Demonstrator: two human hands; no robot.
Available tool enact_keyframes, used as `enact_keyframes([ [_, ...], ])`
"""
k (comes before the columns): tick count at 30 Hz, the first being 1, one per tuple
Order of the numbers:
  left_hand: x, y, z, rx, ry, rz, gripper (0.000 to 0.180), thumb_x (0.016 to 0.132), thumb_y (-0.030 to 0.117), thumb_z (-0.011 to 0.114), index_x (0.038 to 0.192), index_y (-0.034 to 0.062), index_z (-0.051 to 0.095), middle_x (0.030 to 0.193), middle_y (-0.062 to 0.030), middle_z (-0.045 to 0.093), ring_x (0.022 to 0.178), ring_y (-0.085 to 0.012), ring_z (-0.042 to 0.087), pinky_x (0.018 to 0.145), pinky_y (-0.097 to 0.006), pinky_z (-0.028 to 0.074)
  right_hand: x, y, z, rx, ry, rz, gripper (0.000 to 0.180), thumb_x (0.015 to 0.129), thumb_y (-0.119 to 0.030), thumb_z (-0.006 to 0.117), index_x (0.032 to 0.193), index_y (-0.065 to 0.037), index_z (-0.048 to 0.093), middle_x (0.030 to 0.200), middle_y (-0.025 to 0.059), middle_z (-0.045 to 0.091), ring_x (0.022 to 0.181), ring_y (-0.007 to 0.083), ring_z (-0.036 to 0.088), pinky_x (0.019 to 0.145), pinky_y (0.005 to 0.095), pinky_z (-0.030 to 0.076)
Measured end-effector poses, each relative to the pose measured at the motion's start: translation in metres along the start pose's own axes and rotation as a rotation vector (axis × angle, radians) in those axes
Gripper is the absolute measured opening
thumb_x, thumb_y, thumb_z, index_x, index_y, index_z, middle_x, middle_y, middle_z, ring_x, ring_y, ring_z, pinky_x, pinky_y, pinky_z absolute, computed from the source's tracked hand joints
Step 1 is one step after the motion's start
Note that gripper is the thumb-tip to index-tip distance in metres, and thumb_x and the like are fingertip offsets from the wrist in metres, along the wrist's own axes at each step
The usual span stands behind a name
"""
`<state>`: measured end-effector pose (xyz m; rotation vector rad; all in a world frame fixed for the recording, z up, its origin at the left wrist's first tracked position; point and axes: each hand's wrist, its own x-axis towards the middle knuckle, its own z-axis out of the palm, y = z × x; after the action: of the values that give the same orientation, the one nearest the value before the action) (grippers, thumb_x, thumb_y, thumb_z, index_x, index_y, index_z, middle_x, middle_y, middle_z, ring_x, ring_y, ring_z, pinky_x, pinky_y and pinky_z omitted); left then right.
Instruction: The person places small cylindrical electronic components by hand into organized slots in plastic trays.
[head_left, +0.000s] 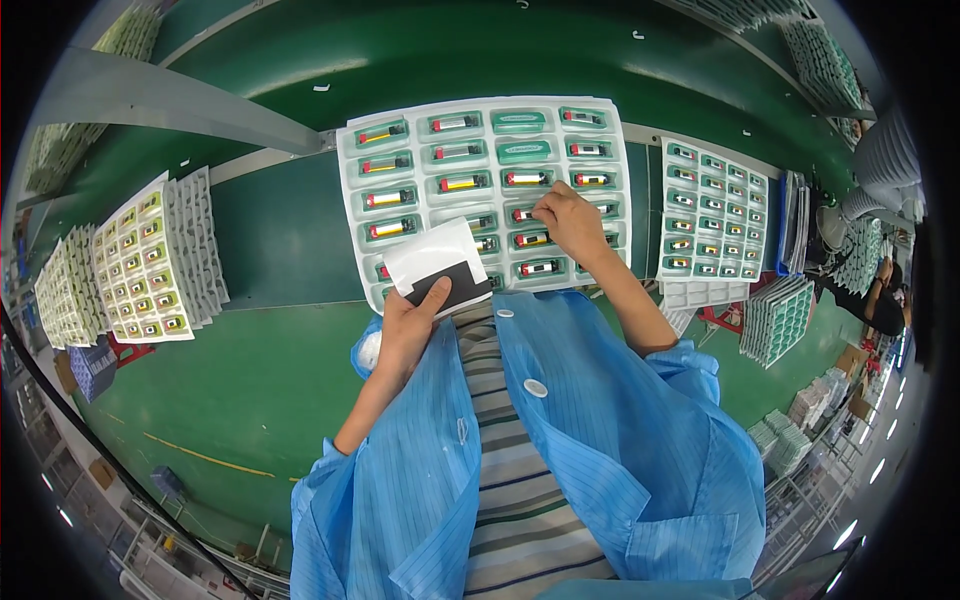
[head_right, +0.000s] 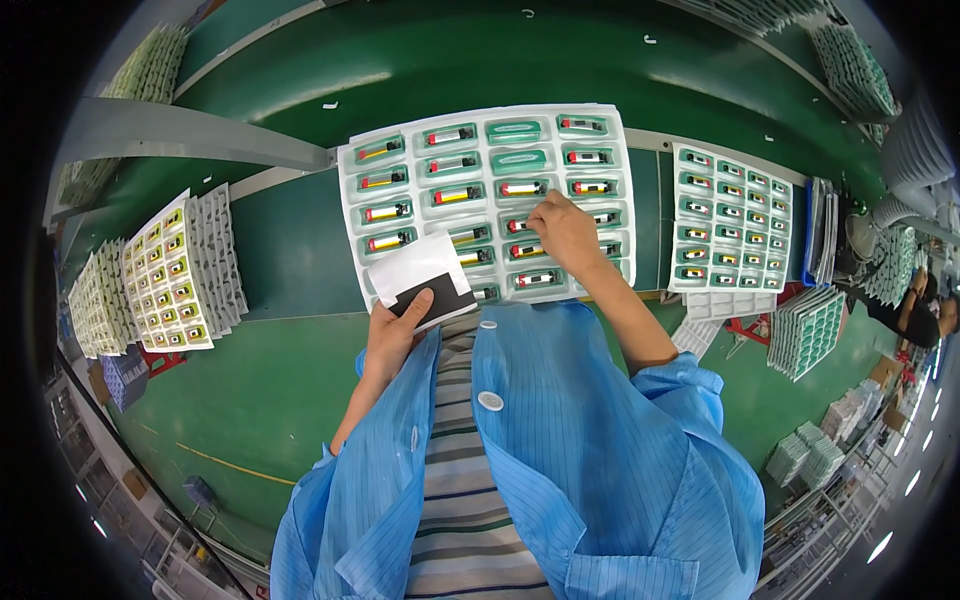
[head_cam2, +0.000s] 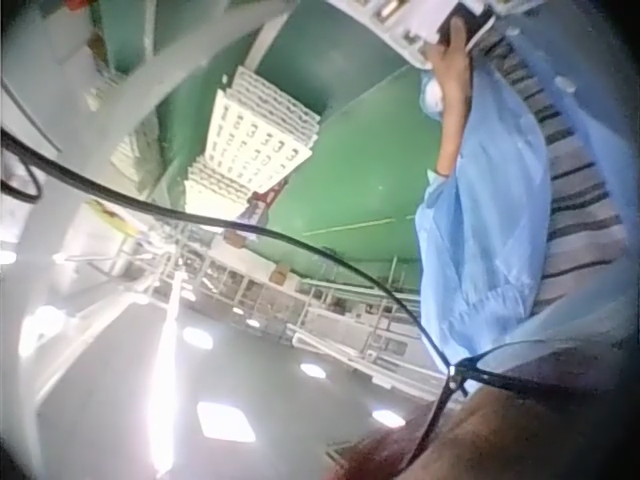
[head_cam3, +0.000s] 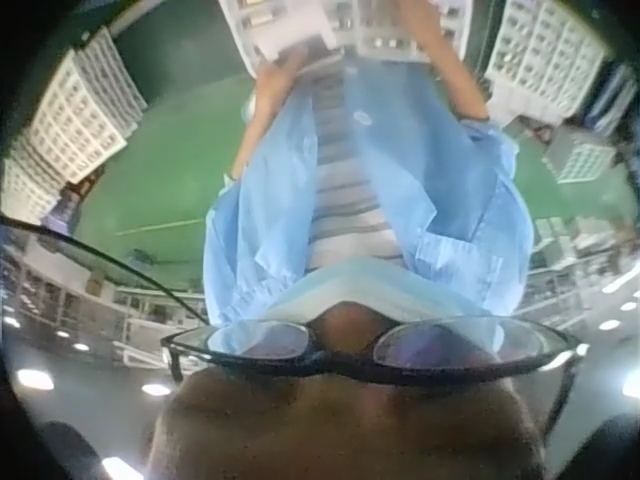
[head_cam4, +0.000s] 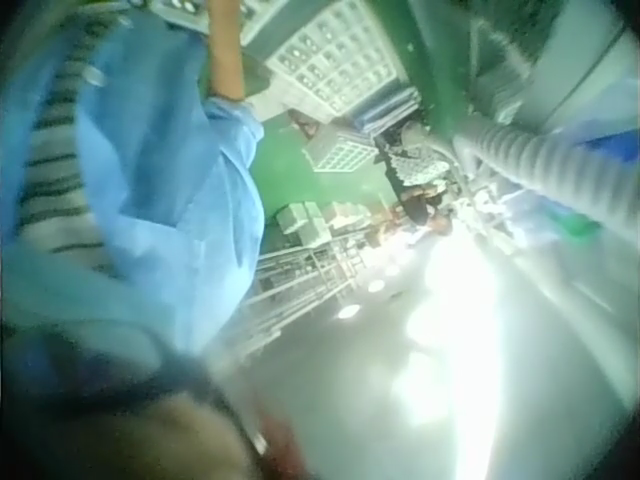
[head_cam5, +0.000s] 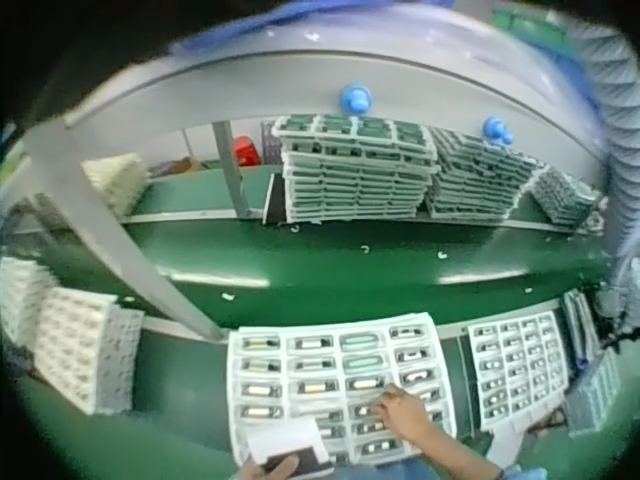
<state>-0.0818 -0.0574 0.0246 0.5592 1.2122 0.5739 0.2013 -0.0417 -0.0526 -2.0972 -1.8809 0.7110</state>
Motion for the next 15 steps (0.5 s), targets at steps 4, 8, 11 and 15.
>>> enact_keyframes([
  [4, 0.0009, -0.0031, -0.0012, -0.019, -0.028, 0.034, 0.035, 0.093, 0.017, 0.065, 0.122, 0.0000, 0.056, 0.111, -0.0068, 0.065, 0.098, -0.0137, 0.060, 0.083, -0.027, 0.048, 0.0008, -0.0016, 0.0024, -0.067, 0.025, -0.031, 0.010, 0.084, -0.017, 0.065, 0.080, -0.008, 0.068, 0.088, 0.0056, 0.059, 0.076, 0.0272, 0.064, 0.068, 0.0397, 0.053],
  [8, 0.0006, -0.0023, -0.0014, 0.048, -0.028, 0.055, 0.034, 0.093, 0.017, 0.065, 0.121, 0.0003, 0.057, 0.110, -0.0060, 0.065, 0.097, -0.0127, 0.059, 0.083, -0.027, 0.047, 0.0008, -0.0040, 0.0024, -0.143, 0.031, -0.075, 0.011, 0.083, -0.017, 0.066, 0.080, -0.007, 0.067, 0.088, 0.0073, 0.061, 0.076, 0.0282, 0.065, 0.067, 0.0399, 0.053],
  [11, -0.0002, 0.0001, -0.0016, 0.094, -0.021, 0.036, 0.034, 0.093, 0.018, 0.065, 0.121, 0.0002, 0.058, 0.110, -0.0058, 0.065, 0.097, -0.0123, 0.059, 0.082, -0.026, 0.047, 0.0006, -0.0051, 0.0035, -0.148, 0.029, -0.062, 0.012, 0.080, -0.018, 0.069, 0.075, -0.007, 0.067, 0.083, 0.0097, 0.062, 0.077, 0.0263, 0.066, 0.067, 0.0391, 0.054],
  [15, -0.0001, -0.0041, -0.0023, 0.095, -0.036, 0.104, 0.034, 0.093, 0.018, 0.065, 0.121, 0.0002, 0.058, 0.110, -0.0058, 0.065, 0.098, -0.0122, 0.059, 0.083, -0.026, 0.047, -0.0017, -0.0058, 0.0071, -0.134, 0.055, -0.068, 0.013, 0.079, -0.018, 0.069, 0.074, -0.007, 0.065, 0.079, 0.0097, 0.064, 0.073, 0.0273, 0.066, 0.065, 0.0392, 0.054],
])
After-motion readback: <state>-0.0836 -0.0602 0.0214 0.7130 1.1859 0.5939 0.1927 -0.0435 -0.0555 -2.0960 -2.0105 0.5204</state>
